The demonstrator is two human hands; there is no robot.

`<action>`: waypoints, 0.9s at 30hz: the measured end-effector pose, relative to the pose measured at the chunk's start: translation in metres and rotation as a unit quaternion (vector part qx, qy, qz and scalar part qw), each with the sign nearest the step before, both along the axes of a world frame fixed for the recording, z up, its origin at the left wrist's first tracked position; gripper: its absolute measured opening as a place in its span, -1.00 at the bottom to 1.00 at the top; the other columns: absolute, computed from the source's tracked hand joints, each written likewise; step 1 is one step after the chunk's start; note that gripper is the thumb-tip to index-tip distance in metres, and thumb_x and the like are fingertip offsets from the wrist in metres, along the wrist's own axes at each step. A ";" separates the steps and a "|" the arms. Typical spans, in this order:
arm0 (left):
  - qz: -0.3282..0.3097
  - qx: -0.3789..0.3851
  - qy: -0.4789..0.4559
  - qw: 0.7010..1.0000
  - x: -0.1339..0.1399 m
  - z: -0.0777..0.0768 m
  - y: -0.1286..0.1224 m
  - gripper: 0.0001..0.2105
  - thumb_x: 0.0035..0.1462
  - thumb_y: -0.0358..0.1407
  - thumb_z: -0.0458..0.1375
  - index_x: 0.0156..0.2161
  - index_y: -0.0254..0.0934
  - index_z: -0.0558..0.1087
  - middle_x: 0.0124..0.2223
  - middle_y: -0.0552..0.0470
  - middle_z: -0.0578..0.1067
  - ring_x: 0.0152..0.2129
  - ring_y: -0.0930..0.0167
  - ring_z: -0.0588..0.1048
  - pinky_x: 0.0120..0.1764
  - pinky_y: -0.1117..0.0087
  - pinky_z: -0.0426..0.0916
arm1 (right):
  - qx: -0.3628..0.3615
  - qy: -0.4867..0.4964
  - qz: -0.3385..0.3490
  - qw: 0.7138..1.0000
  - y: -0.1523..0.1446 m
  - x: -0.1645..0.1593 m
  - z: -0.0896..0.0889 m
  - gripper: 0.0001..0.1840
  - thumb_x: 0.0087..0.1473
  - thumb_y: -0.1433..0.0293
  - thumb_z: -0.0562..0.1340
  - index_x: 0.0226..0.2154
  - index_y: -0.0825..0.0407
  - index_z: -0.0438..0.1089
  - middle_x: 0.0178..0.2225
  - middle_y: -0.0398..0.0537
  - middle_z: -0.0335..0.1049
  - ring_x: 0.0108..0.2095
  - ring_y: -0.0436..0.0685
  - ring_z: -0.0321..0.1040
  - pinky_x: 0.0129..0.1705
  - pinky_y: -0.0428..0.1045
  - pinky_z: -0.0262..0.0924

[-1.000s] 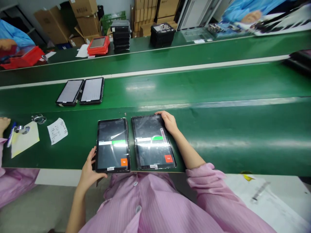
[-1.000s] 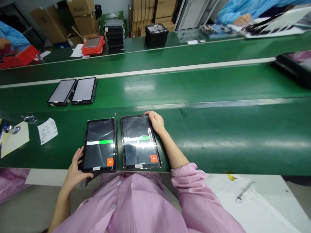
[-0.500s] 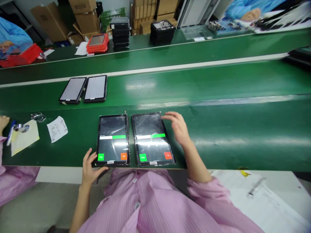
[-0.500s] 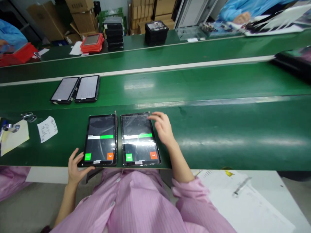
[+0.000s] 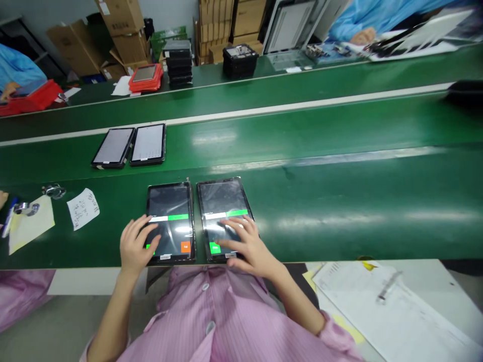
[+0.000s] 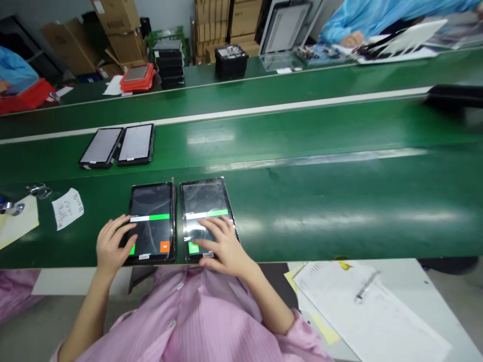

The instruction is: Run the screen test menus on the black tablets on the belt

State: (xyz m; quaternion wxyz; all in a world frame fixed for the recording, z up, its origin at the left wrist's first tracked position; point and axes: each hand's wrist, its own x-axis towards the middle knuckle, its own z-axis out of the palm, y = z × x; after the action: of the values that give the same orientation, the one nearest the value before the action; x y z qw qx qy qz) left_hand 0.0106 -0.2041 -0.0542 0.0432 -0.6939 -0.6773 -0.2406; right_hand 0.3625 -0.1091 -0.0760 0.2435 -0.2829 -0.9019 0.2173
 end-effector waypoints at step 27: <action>-0.093 -0.225 -0.166 0.956 0.083 0.013 0.130 -0.31 0.27 -0.03 0.08 0.40 -0.30 0.06 0.47 -0.29 -0.11 0.41 0.04 -0.12 0.36 -0.14 -0.26 | -0.317 0.327 -0.313 0.834 0.131 -0.002 -0.056 -0.61 -0.16 0.13 0.39 -0.30 0.04 0.49 -0.31 0.06 0.57 -0.27 0.22 0.51 -0.08 0.15 0.40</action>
State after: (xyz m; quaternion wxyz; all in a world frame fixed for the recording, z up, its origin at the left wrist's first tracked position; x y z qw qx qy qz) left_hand 0.0936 -0.0743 -0.0411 -0.2499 -0.6958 -0.6440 -0.1964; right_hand 0.3608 0.0219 -0.1322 0.4764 -0.5239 -0.5147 0.4834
